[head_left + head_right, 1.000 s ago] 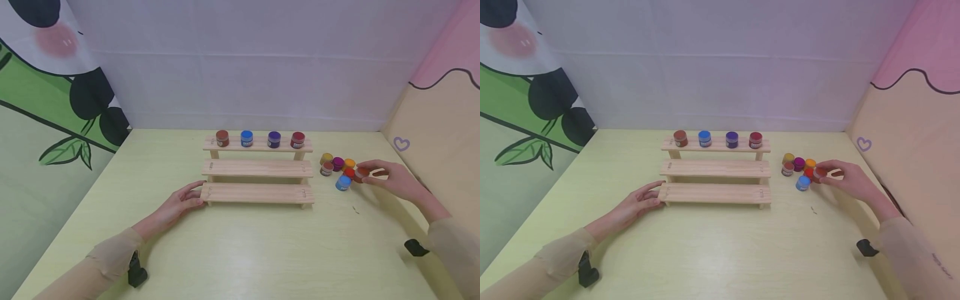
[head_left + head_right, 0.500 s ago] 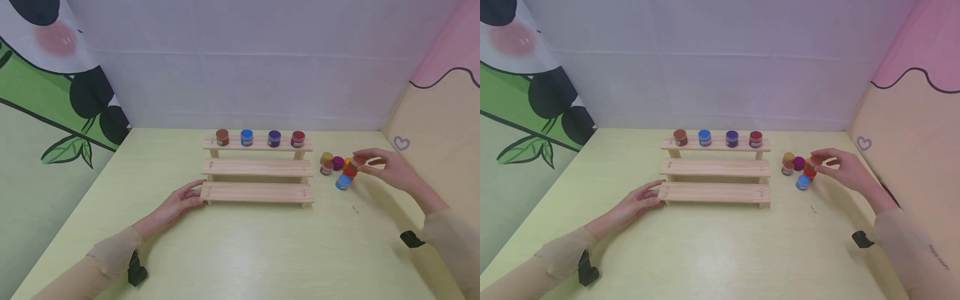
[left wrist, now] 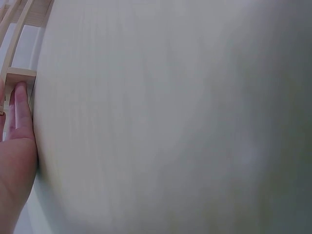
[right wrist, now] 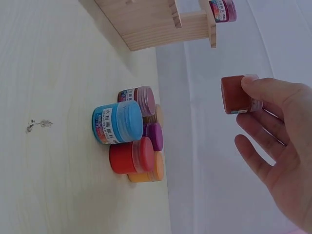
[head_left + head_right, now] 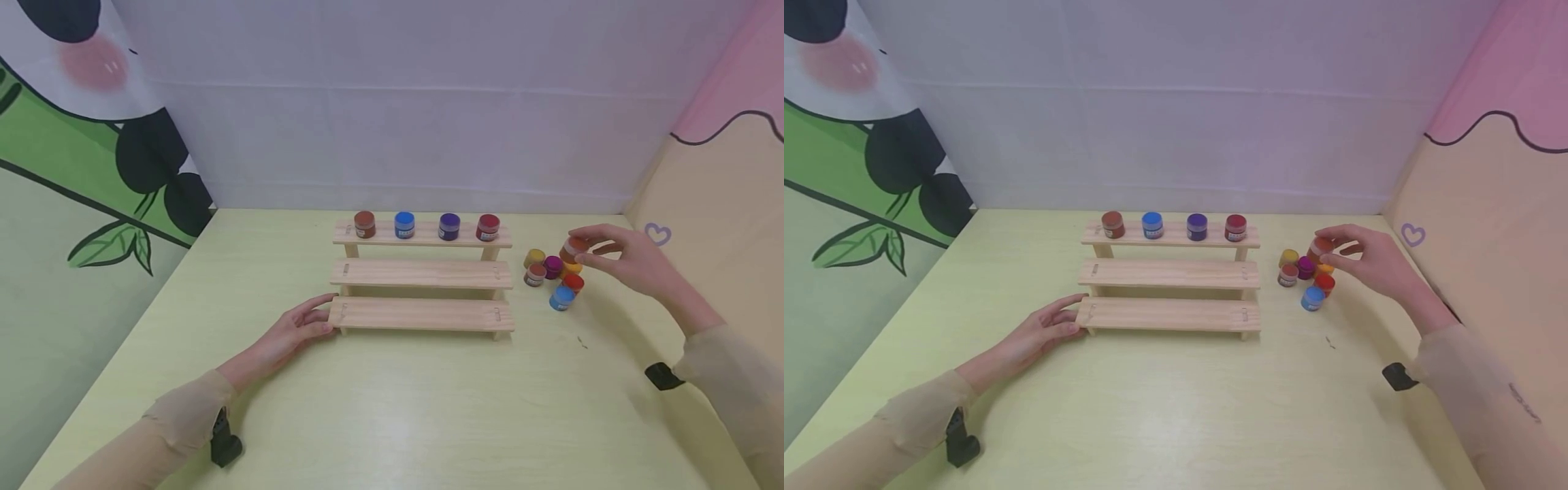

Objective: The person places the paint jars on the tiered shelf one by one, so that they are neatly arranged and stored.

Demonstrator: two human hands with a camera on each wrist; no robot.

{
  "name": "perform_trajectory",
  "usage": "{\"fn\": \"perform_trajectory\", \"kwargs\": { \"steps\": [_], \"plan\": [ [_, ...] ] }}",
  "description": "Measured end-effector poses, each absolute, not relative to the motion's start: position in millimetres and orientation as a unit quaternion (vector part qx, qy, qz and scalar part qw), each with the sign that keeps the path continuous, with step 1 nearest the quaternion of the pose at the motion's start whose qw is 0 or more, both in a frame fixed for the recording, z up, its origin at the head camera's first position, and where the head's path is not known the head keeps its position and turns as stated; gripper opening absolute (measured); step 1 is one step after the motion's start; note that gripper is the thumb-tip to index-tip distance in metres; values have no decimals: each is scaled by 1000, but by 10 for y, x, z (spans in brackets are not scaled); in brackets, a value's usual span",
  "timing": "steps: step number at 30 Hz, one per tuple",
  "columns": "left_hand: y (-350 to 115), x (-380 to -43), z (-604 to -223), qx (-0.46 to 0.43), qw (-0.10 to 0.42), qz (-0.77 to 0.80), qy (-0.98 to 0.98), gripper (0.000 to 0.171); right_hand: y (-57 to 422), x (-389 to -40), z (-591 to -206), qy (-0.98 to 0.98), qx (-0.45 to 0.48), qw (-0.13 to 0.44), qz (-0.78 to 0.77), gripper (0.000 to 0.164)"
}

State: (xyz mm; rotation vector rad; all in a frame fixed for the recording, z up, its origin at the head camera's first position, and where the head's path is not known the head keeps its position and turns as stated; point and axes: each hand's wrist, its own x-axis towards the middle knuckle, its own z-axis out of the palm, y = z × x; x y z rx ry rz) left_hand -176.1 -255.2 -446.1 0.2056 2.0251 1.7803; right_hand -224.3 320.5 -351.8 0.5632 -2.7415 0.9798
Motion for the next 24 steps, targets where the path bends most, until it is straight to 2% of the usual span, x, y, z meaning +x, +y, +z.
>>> {"fn": "perform_trajectory", "kwargs": {
  "steps": [10, 19, 24],
  "plan": [
    [-2547, -1780, -4494, 85, 214, 647, 727, 68, 3031, -2265, -3403, -915, 170, 114, 348, 41],
    [-2554, -1802, -4526, 92, 213, 648, 726, 68, 2758, -2349, -3471, -871, 197, 198, 404, 44],
    [-2558, -1806, -4530, 92, 211, 647, 727, 69, 2553, -2319, -3447, -863, 211, 203, 413, 46]
  ]
}}
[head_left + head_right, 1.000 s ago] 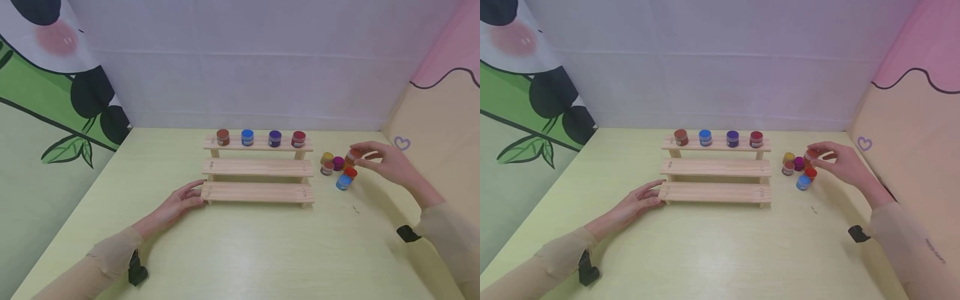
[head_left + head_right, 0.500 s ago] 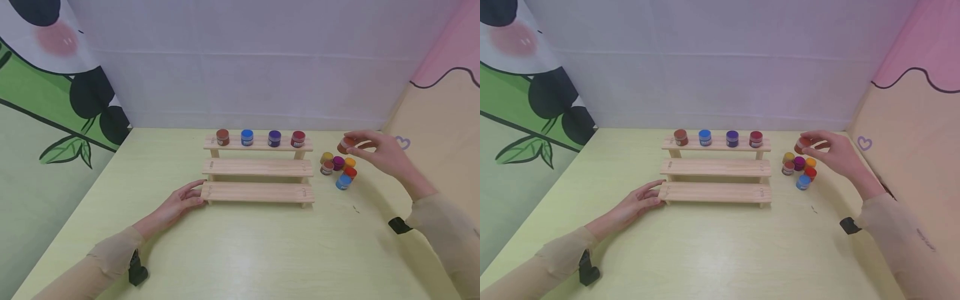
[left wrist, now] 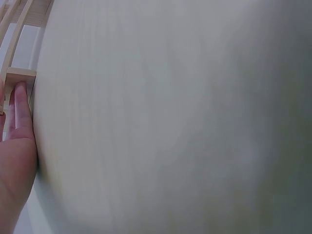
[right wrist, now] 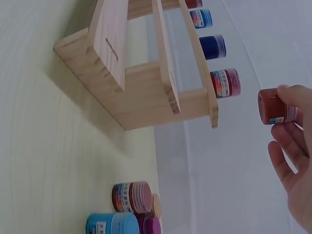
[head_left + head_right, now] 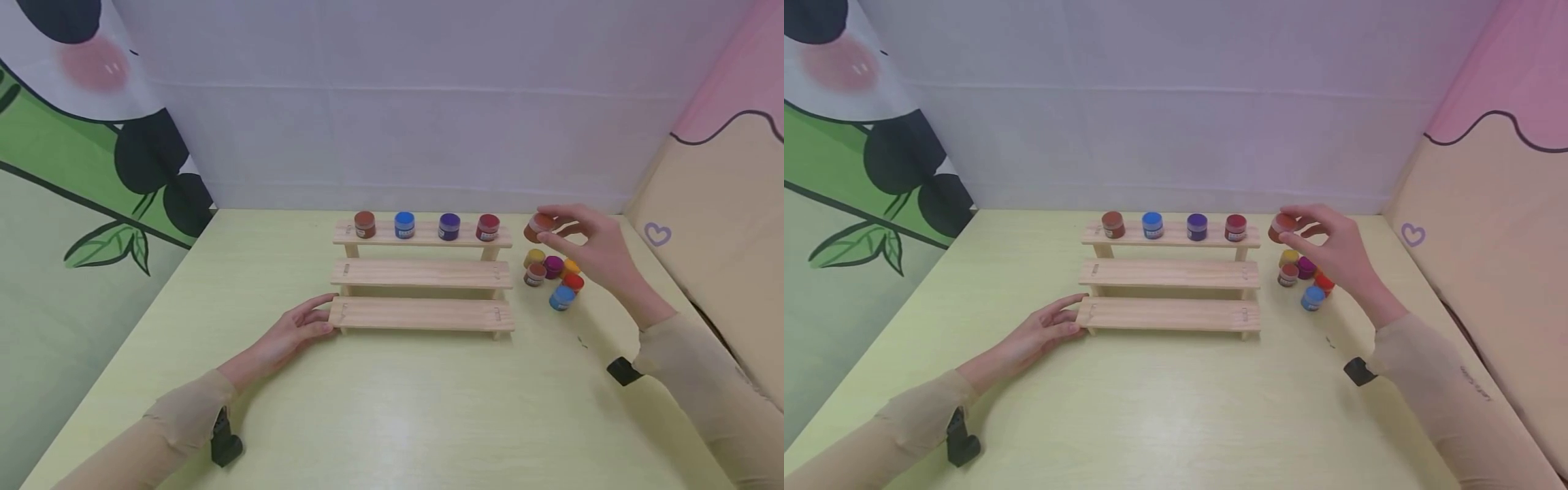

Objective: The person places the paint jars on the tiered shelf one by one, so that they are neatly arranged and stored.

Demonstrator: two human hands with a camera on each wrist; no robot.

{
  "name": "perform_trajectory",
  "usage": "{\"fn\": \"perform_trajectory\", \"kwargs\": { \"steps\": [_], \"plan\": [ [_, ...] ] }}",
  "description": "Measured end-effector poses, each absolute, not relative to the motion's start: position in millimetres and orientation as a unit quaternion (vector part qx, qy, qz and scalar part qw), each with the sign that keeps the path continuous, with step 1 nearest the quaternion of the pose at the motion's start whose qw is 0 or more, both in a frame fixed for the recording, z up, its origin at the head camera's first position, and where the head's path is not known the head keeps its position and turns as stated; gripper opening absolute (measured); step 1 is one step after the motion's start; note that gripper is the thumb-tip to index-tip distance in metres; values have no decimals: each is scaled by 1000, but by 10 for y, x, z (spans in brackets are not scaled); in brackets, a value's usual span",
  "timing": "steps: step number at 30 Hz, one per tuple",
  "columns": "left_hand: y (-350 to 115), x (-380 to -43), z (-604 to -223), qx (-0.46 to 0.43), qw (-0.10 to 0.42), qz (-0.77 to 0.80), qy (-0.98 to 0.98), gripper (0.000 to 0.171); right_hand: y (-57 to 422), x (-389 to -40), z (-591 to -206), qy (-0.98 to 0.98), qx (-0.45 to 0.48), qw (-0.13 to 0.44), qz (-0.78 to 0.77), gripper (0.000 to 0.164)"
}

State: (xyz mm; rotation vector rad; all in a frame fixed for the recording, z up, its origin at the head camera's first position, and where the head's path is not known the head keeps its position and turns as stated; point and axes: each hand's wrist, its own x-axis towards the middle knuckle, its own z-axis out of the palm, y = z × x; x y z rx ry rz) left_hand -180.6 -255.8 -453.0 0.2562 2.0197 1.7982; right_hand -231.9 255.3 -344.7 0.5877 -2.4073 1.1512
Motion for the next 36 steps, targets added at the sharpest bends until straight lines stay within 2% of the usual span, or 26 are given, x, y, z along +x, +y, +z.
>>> {"fn": "perform_trajectory", "kwargs": {
  "steps": [15, 23, 36],
  "plan": [
    [-2552, -1791, -4518, 86, 209, 643, 732, 68, 1839, -2214, -3319, -849, 249, 178, 430, 41],
    [-2546, -1769, -4487, 84, 211, 643, 731, 69, 1511, -2209, -3333, -856, 251, 144, 429, 39],
    [-2540, -1758, -4480, 82, 209, 651, 725, 69, 1041, -2232, -3333, -839, 318, 111, 427, 42]
  ]
}}
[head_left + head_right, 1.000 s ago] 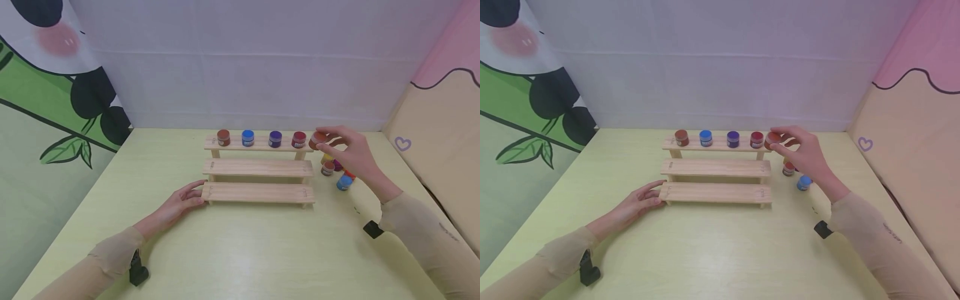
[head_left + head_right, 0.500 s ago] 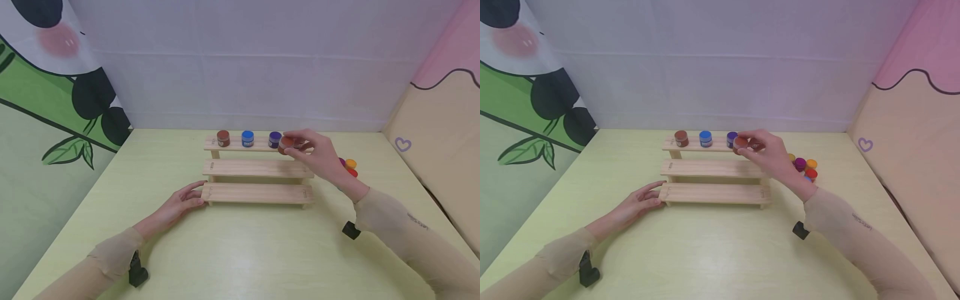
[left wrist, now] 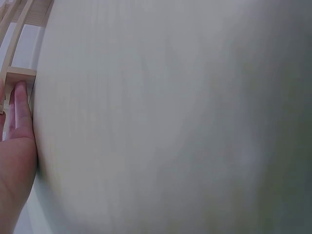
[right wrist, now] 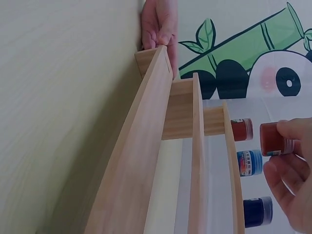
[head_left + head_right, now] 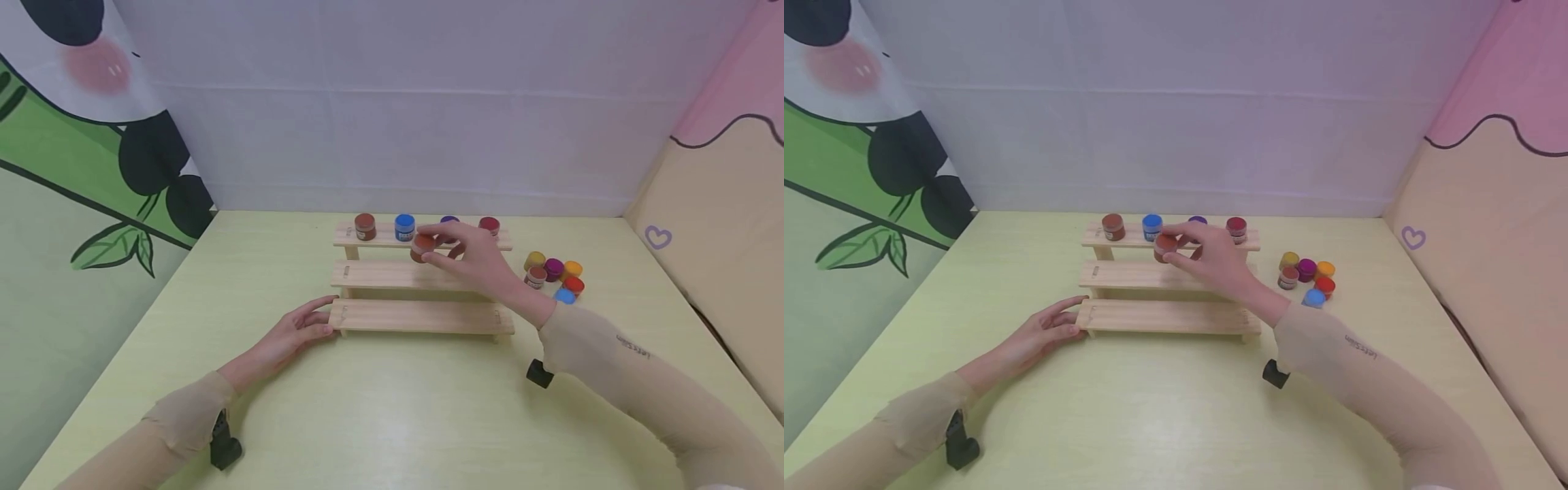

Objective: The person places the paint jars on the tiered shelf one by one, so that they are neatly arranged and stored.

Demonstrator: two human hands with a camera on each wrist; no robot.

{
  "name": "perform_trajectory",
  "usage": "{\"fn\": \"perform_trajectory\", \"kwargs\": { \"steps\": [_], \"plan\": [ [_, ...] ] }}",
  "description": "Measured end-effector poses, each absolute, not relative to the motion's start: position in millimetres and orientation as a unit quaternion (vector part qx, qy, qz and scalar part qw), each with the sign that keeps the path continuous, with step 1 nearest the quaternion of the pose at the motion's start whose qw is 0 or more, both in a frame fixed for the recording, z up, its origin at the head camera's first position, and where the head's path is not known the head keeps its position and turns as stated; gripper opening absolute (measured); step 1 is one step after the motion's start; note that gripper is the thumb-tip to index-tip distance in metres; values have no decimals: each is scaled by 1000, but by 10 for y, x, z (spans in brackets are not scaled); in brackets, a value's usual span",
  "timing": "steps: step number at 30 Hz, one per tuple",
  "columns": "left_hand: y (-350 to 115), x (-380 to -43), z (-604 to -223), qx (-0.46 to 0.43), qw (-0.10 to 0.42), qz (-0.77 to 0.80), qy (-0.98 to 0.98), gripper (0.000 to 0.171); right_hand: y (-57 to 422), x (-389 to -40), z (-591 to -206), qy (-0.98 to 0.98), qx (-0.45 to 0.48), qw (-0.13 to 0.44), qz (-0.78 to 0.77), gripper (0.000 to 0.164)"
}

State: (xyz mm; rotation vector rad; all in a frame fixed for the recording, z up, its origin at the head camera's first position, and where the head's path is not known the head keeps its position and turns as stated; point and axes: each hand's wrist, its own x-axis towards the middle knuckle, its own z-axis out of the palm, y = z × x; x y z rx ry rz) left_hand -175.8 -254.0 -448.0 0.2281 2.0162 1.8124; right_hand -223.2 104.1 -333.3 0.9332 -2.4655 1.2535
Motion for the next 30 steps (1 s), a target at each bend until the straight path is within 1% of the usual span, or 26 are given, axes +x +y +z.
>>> {"fn": "perform_trajectory", "kwargs": {
  "steps": [16, 22, 30],
  "plan": [
    [-2537, -1771, -4505, 88, 206, 648, 727, 68, 481, -2385, -3460, -833, 345, 72, 427, 41],
    [-2554, -1779, -4530, 97, 203, 647, 728, 68, 362, -2431, -3531, -844, 354, 62, 399, 40],
    [-2544, -1788, -4538, 86, 204, 645, 732, 67, 262, -2455, -3594, -855, 352, 49, 378, 41]
  ]
}}
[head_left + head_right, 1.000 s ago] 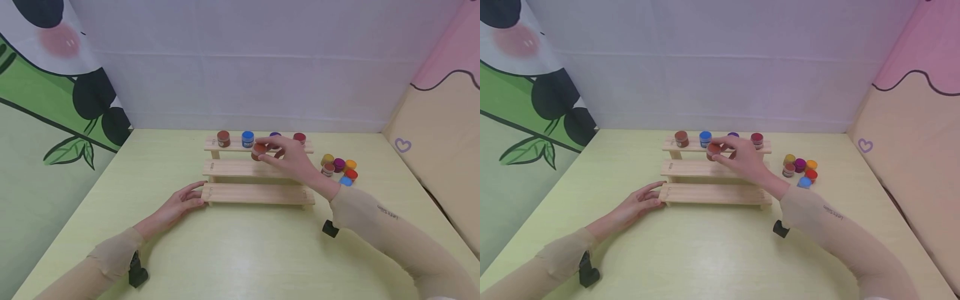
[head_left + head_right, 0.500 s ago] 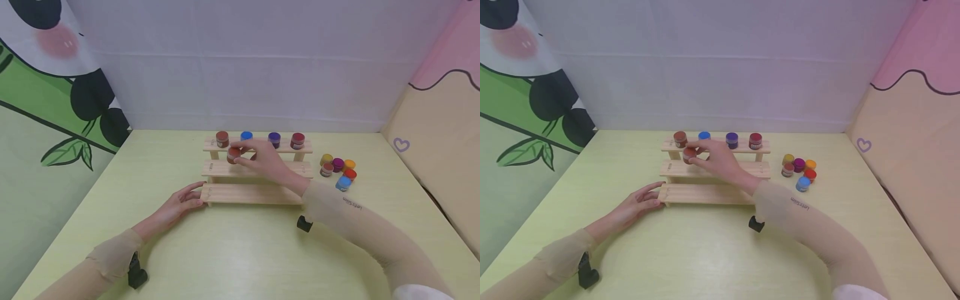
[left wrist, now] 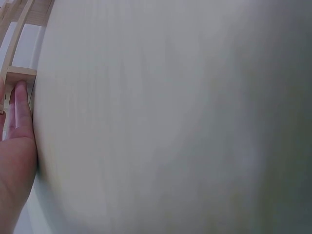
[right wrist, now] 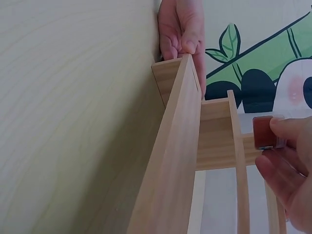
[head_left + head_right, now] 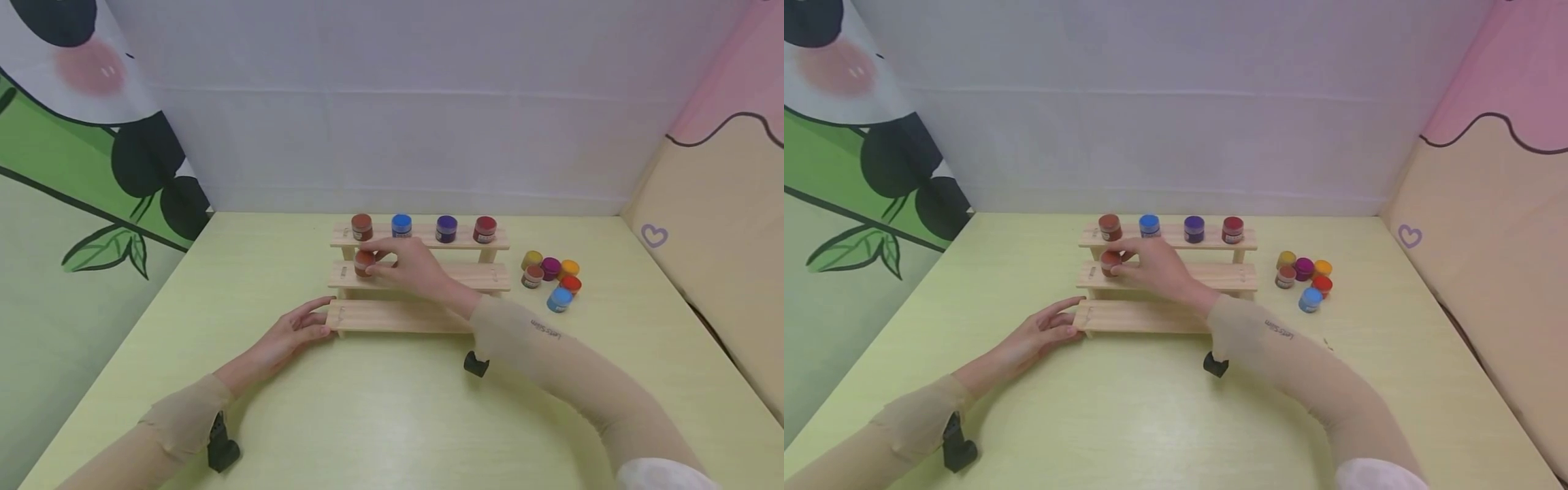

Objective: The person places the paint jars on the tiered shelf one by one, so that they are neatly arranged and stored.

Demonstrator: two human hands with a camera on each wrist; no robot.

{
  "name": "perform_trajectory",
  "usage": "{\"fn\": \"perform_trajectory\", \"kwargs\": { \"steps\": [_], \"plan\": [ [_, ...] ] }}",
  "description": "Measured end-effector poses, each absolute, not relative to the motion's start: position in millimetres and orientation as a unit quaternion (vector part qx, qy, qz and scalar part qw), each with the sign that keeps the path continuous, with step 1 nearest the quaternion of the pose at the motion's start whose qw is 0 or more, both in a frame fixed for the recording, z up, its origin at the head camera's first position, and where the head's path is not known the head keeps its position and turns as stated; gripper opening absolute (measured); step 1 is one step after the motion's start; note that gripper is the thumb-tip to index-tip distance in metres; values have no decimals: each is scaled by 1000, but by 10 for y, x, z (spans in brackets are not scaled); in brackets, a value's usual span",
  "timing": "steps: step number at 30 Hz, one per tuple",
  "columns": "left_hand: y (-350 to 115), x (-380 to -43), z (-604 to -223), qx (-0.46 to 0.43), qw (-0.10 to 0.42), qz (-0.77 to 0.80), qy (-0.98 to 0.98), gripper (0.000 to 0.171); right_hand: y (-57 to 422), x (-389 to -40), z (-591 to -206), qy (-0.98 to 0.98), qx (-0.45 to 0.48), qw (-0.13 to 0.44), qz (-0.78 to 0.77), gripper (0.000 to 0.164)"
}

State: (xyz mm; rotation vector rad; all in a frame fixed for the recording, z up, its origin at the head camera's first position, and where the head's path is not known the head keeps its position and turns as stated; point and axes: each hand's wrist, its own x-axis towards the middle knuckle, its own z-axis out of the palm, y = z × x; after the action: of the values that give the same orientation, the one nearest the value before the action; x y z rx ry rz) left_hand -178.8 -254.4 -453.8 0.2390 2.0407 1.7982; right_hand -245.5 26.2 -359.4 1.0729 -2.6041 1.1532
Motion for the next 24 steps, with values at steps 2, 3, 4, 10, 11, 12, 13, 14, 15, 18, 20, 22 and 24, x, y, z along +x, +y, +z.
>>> {"fn": "perform_trajectory", "kwargs": {
  "steps": [2, 3, 4, 10, 11, 12, 13, 14, 15, 18, 20, 22, 24],
  "plan": [
    [-2545, -1789, -4537, 89, 203, 643, 734, 68, 243, -2456, -3608, -857, 349, 46, 376, 41],
    [-2546, -1791, -4538, 87, 204, 643, 733, 68, 236, -2456, -3615, -858, 347, 45, 375, 41],
    [-2547, -1791, -4539, 90, 204, 642, 734, 68, 230, -2455, -3622, -860, 344, 44, 375, 41],
    [-2545, -1793, -4543, 92, 207, 643, 732, 69, 205, -2461, -3663, -861, 337, 38, 380, 43],
    [-2545, -1793, -4542, 92, 206, 643, 732, 68, 202, -2463, -3669, -860, 337, 36, 382, 43],
    [-2543, -1793, -4540, 93, 206, 643, 731, 68, 200, -2464, -3675, -858, 337, 33, 385, 42],
    [-2542, -1791, -4539, 93, 206, 644, 731, 68, 198, -2466, -3682, -857, 338, 31, 388, 42],
    [-2540, -1790, -4537, 93, 206, 644, 731, 68, 196, -2467, -3688, -856, 339, 29, 390, 42],
    [-2540, -1789, -4536, 93, 205, 644, 731, 68, 193, -2469, -3694, -855, 339, 27, 392, 42],
    [-2537, -1782, -4526, 89, 204, 642, 734, 67, 188, -2472, -3704, -855, 339, 27, 392, 42],
    [-2536, -1778, -4519, 89, 204, 639, 736, 67, 187, -2471, -3705, -855, 339, 28, 392, 42],
    [-2535, -1775, -4514, 88, 203, 638, 738, 67, 186, -2468, -3699, -855, 339, 29, 391, 41],
    [-2537, -1775, -4514, 90, 204, 637, 738, 67, 184, -2464, -3691, -855, 339, 30, 391, 41]
  ]
}}
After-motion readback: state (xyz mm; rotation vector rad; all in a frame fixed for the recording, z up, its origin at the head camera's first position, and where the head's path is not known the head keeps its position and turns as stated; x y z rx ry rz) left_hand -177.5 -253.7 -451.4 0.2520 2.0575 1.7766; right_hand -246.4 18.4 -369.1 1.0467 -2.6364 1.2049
